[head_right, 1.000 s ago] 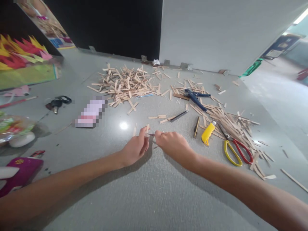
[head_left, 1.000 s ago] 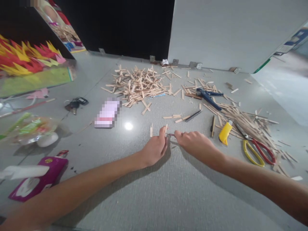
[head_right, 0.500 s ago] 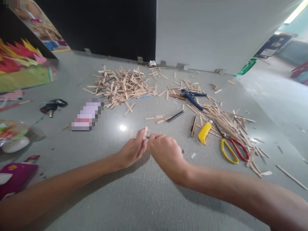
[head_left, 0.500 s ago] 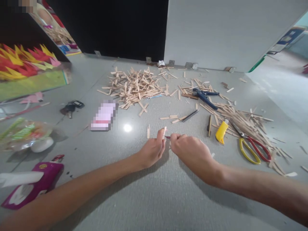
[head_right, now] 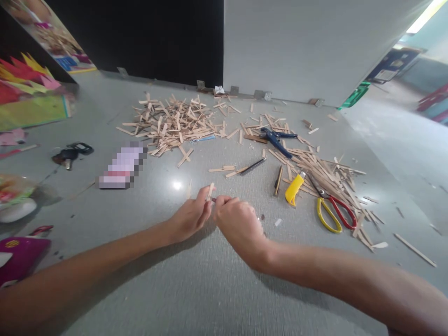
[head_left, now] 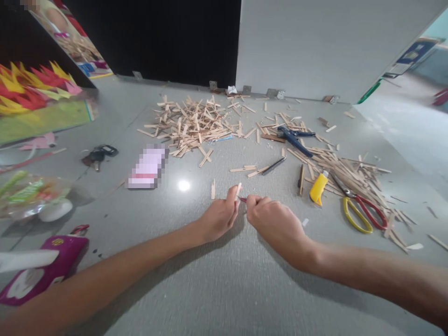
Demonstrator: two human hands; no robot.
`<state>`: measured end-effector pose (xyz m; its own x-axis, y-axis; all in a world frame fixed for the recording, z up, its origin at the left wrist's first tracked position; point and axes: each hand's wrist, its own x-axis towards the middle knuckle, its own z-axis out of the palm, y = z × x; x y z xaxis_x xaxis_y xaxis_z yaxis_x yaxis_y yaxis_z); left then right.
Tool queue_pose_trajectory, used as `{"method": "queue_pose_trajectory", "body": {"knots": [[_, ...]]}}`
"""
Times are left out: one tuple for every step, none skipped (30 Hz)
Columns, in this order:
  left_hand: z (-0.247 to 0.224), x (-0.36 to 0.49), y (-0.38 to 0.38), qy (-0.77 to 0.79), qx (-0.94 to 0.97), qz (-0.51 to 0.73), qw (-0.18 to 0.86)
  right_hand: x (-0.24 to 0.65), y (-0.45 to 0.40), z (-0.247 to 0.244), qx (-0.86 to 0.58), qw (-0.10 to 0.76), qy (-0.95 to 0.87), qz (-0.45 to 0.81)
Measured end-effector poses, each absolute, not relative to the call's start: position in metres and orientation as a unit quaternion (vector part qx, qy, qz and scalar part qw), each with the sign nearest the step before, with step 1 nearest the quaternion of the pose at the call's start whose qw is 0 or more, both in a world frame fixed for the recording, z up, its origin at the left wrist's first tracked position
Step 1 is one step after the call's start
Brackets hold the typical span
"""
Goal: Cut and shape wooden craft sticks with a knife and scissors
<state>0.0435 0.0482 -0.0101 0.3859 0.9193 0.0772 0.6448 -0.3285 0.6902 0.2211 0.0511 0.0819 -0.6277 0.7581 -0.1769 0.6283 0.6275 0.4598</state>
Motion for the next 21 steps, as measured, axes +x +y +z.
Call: {"method": "queue_pose_trajectory", "body": {"knots": [[-0.010, 0.043, 0.048, 0.499, 0.779, 0.239, 0.295, 0.222, 0.054, 0.081, 0.388, 0.180, 0.888, 0.167], [-0.010, 0.043, 0.049, 0.497, 0.778, 0.242, 0.300, 0.223, 0.059, 0.079, 0.378, 0.180, 0.896, 0.150], [-0.010, 0.043, 0.049, 0.493, 0.777, 0.246, 0.304, 0.227, 0.068, 0.077, 0.363, 0.179, 0.905, 0.132], [-0.011, 0.042, 0.050, 0.490, 0.777, 0.250, 0.307, 0.230, 0.078, 0.073, 0.350, 0.182, 0.912, 0.116], [-0.012, 0.042, 0.051, 0.488, 0.777, 0.255, 0.305, 0.234, 0.087, 0.070, 0.339, 0.184, 0.917, 0.104], [-0.013, 0.042, 0.051, 0.489, 0.778, 0.258, 0.299, 0.237, 0.095, 0.068, 0.330, 0.187, 0.920, 0.095], [-0.014, 0.041, 0.052, 0.491, 0.778, 0.262, 0.292, 0.239, 0.100, 0.067, 0.325, 0.188, 0.923, 0.090], [-0.014, 0.041, 0.052, 0.494, 0.777, 0.264, 0.287, 0.239, 0.101, 0.067, 0.322, 0.188, 0.924, 0.088], [-0.015, 0.041, 0.052, 0.496, 0.777, 0.263, 0.286, 0.238, 0.098, 0.068, 0.320, 0.187, 0.925, 0.086], [-0.015, 0.041, 0.052, 0.498, 0.776, 0.260, 0.287, 0.235, 0.093, 0.071, 0.324, 0.187, 0.923, 0.089], [-0.015, 0.042, 0.052, 0.498, 0.778, 0.254, 0.288, 0.231, 0.085, 0.074, 0.337, 0.186, 0.918, 0.096], [-0.014, 0.042, 0.052, 0.498, 0.779, 0.249, 0.288, 0.227, 0.076, 0.077, 0.351, 0.185, 0.912, 0.105], [-0.014, 0.042, 0.051, 0.499, 0.780, 0.245, 0.289, 0.223, 0.068, 0.080, 0.378, 0.184, 0.900, 0.119], [-0.013, 0.043, 0.051, 0.500, 0.779, 0.243, 0.291, 0.220, 0.062, 0.083, 0.397, 0.181, 0.891, 0.129], [-0.013, 0.043, 0.051, 0.501, 0.775, 0.245, 0.296, 0.218, 0.059, 0.084, 0.401, 0.177, 0.889, 0.132], [-0.012, 0.042, 0.051, 0.502, 0.770, 0.250, 0.304, 0.219, 0.060, 0.084, 0.393, 0.176, 0.893, 0.130], [-0.012, 0.042, 0.051, 0.501, 0.766, 0.254, 0.314, 0.220, 0.065, 0.083, 0.376, 0.176, 0.901, 0.125], [-0.012, 0.042, 0.051, 0.500, 0.762, 0.257, 0.321, 0.224, 0.072, 0.081, 0.355, 0.177, 0.910, 0.119], [-0.013, 0.042, 0.051, 0.499, 0.761, 0.260, 0.324, 0.227, 0.081, 0.078, 0.338, 0.181, 0.917, 0.114], [-0.013, 0.042, 0.052, 0.498, 0.761, 0.266, 0.320, 0.231, 0.089, 0.074, 0.326, 0.183, 0.921, 0.109], [-0.013, 0.042, 0.053, 0.499, 0.761, 0.270, 0.315, 0.235, 0.096, 0.071, 0.318, 0.186, 0.924, 0.105]]}}
